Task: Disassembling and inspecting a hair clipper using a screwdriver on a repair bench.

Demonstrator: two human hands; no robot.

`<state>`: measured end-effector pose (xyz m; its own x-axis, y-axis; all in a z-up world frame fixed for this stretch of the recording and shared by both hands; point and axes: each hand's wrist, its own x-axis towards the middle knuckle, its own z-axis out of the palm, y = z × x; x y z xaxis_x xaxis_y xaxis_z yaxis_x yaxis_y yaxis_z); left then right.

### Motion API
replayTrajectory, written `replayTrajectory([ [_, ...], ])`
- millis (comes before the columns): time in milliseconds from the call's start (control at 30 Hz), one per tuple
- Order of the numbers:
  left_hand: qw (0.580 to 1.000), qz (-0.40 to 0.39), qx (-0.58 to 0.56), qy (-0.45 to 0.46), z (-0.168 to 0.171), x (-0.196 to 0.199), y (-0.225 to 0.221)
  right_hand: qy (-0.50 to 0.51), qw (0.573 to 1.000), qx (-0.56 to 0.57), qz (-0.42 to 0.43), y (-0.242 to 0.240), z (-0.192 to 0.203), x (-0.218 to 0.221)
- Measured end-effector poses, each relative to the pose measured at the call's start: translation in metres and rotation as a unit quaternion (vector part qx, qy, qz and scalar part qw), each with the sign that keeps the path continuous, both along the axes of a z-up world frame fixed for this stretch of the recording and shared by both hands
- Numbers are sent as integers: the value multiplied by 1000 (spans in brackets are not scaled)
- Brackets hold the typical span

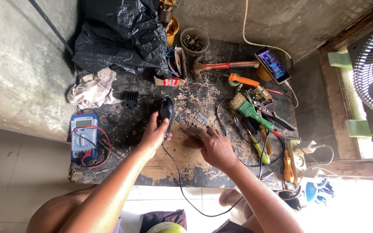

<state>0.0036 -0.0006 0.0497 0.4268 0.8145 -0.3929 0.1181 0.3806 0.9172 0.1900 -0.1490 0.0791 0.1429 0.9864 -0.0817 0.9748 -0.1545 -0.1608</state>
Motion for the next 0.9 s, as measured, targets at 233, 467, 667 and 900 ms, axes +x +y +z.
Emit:
replayTrajectory([
  [233,999,11,-33,-30,-9,-2,7,24,998,40,35,26,-15,-10],
  [467,996,32,-61,-56,-20,-1,9,111,992,66,-3,61,-47,-6],
  [667,995,37,-68,-58,-26,-7,11,186,980,-42,-64,65,0,-17],
  [900,995,38,-65,-63,-22,-8,11,191,976,-48,-90,66,-14,7],
])
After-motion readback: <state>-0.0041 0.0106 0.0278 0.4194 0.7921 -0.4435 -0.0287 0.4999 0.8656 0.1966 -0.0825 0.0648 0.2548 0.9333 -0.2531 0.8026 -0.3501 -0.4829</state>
